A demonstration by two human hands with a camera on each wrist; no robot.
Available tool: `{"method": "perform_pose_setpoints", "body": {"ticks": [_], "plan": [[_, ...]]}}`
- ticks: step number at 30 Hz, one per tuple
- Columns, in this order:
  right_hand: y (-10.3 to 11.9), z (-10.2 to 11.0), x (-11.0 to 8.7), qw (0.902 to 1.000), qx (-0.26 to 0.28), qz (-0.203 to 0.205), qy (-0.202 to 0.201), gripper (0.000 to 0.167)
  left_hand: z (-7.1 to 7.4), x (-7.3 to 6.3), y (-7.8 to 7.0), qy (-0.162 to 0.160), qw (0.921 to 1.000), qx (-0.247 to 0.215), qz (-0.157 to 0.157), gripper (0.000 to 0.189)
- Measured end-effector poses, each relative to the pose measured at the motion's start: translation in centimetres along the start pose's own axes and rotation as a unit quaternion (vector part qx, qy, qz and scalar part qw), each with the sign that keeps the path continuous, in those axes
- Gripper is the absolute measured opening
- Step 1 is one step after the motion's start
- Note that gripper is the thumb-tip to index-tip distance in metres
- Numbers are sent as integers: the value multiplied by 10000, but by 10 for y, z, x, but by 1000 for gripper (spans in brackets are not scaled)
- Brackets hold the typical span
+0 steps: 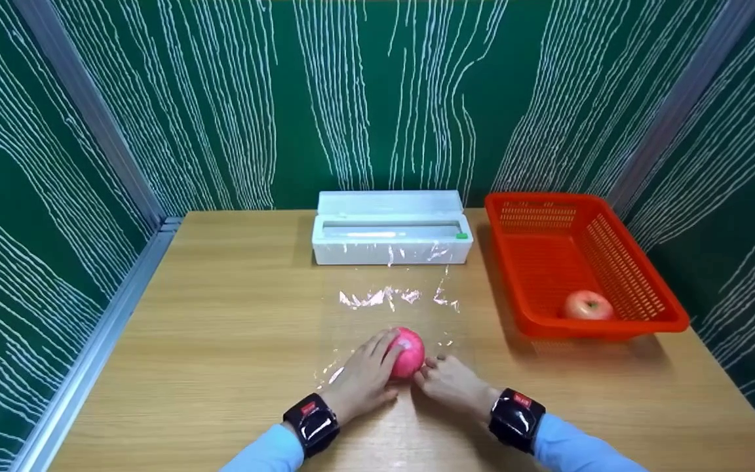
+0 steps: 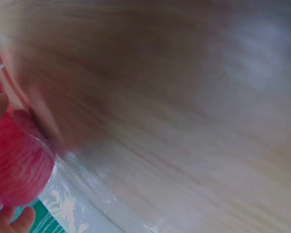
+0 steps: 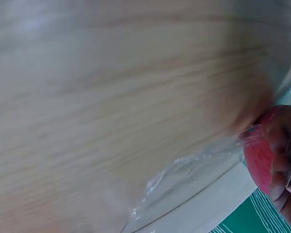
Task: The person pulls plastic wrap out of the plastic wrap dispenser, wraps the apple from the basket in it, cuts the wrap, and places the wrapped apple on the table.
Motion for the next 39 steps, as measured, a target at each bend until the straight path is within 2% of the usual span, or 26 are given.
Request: {"method": "perform_pose_setpoints", "body": {"ticks": [5, 9, 10, 12, 15, 18, 21, 23, 24, 26, 30, 32, 35, 37, 39], "plan": [[-11, 3, 0, 9943, 866, -618, -92, 12, -5, 5, -1, -212, 9978, 628, 73, 93], [-22, 10, 2, 9792, 1619, -1089, -559, 8, -7, 11, 0, -510, 9939, 972, 140, 86], [-25, 11, 3, 9752, 1747, -1190, -651, 8, -7, 13, 1, -609, 9931, 989, 132, 83], [-30, 13, 3, 9704, 1827, -1342, -828, 11, -5, 16, 3, -606, 9936, 946, 124, 78], [-34, 12, 3, 9685, 1797, -1481, -878, 14, -3, 21, 7, -357, 9976, 576, 133, 79], [-35, 10, 1, 9697, 1681, -1525, -898, 23, -4, 25, 14, 117, 9994, -66, 311, 84], [-36, 8, -2, 9727, 1517, -1520, -875, 23, -4, 31, 23, 433, 9937, -889, 534, 85], [-41, 8, -4, 9678, 1706, -1643, -857, 26, -3, 36, 27, 604, 9869, -1362, 623, 85], [-45, 9, -6, 9623, 1922, -1743, -821, 25, -2, 38, 28, 668, 9837, -1546, 626, 85], [-54, 7, -8, 9416, 2627, -1995, -682, 22, -3, 45, 32, 820, 9776, -1842, 611, 85], [-75, 2, -8, 8740, 4171, -2457, -424, 12, -7, 55, 44, 1133, 9578, -2497, 865, 84], [-83, -2, -4, 8464, 4710, -2470, -279, 11, -10, 59, 53, 1284, 9444, -2823, 1090, 79], [-96, -10, 0, 8106, 5327, -2432, -33, 19, -16, 67, 63, 1478, 9262, -3209, 1314, 71], [-104, -17, 4, 7901, 5636, -2409, 78, 29, -21, 72, 70, 1667, 9126, -3448, 1433, 67], [-114, -23, 9, 7809, 5776, -2380, 27, 33, -25, 76, 77, 1899, 8967, -3679, 1562, 65]]}}
Point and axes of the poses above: each hand's wrist, its own x-axis towards the middle knuckle, its own z-axis out of the back of the hand, y = z × x, the point moved 9 cm from there along x, towards the middle knuckle, and after that the axes turned 6 degrees about -y, right-handed, at the moved point
